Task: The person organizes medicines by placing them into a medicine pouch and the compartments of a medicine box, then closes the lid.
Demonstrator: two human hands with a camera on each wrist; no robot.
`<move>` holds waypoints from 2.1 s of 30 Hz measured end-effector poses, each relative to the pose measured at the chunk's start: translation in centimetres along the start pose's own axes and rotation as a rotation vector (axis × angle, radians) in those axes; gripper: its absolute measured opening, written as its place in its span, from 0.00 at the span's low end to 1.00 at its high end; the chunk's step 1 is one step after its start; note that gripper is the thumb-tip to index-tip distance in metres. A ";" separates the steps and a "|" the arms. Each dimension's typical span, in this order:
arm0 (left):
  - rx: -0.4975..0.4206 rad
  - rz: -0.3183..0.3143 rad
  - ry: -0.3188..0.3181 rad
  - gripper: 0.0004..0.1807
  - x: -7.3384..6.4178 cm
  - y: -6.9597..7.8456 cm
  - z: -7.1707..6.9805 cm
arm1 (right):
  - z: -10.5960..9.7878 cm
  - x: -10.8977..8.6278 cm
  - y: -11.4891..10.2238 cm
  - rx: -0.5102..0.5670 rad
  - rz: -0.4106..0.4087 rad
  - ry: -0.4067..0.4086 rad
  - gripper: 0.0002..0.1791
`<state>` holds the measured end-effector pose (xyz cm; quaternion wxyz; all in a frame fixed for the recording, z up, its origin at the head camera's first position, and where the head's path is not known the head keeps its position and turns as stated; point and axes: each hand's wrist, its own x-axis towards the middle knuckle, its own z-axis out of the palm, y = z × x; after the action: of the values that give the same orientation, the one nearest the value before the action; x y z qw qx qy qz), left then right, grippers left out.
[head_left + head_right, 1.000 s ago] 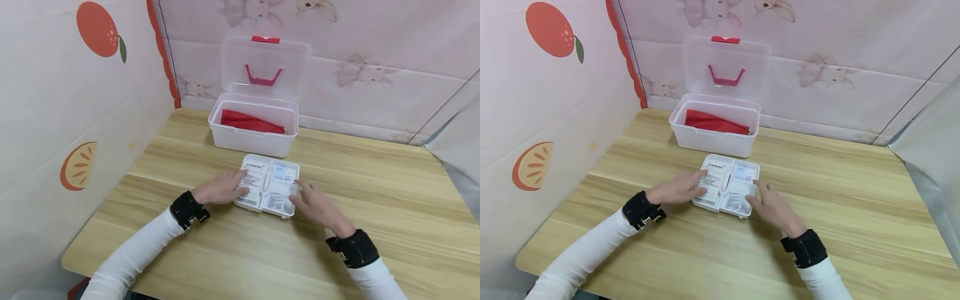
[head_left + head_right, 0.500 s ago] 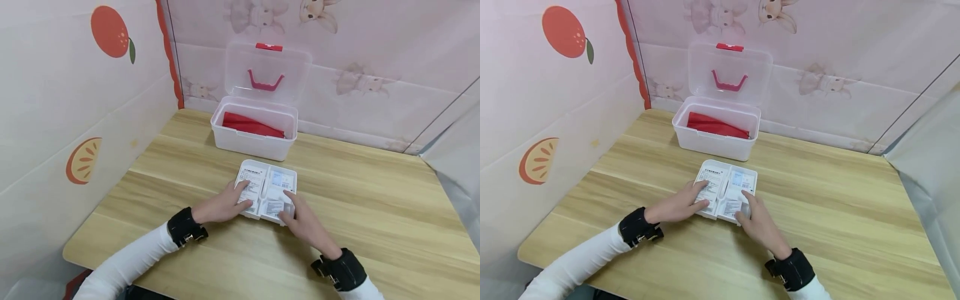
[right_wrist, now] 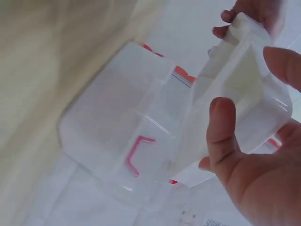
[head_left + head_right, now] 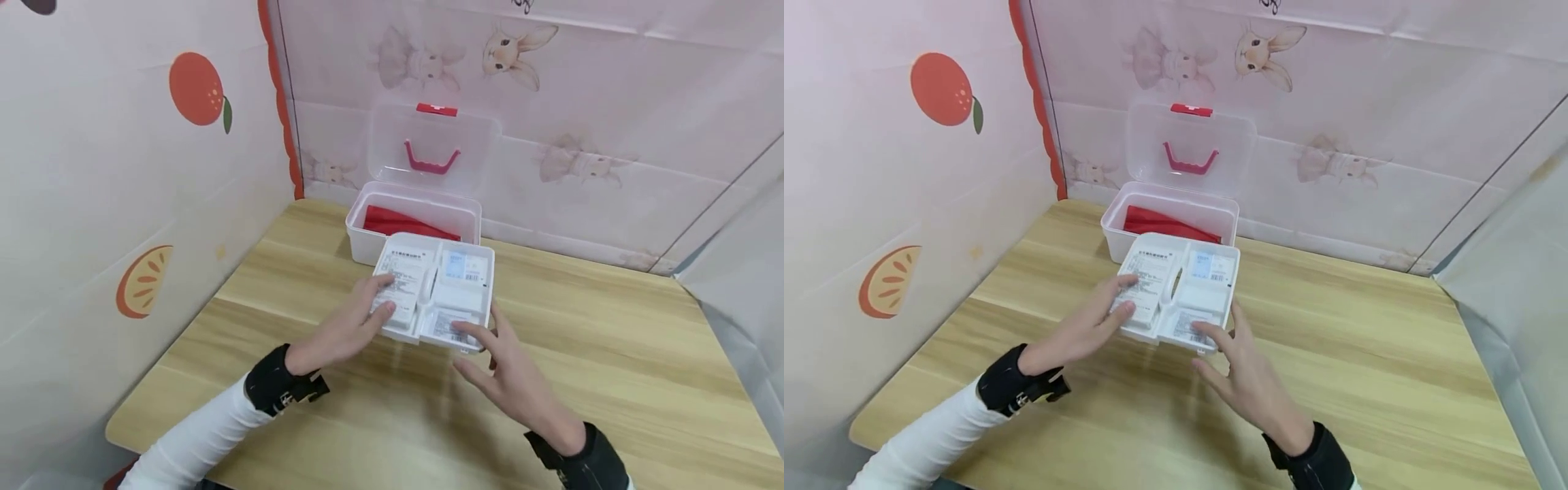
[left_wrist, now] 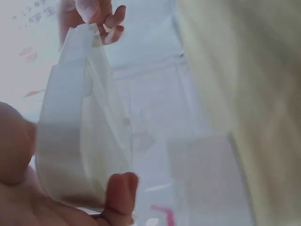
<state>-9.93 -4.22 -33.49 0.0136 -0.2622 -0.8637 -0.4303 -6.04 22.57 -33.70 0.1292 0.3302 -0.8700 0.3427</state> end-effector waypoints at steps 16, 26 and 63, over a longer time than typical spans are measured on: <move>-0.150 -0.072 0.370 0.27 10.1 -4.3 -7.6 | 1.4 13.8 4.8 -0.032 -0.236 0.029 0.25; -0.186 -0.219 0.467 0.27 14.9 -9.9 -7.1 | 4.7 17.6 9.2 -0.110 0.017 -0.063 0.26; -0.106 -0.284 0.388 0.34 15.5 -14.3 -5.6 | 6.8 19.3 11.8 -0.297 0.159 -0.281 0.30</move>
<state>-31.10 -8.65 -36.64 0.1049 -0.0511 -0.8494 -0.5147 -28.34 15.01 -36.00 0.0264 0.2825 -0.9436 0.1706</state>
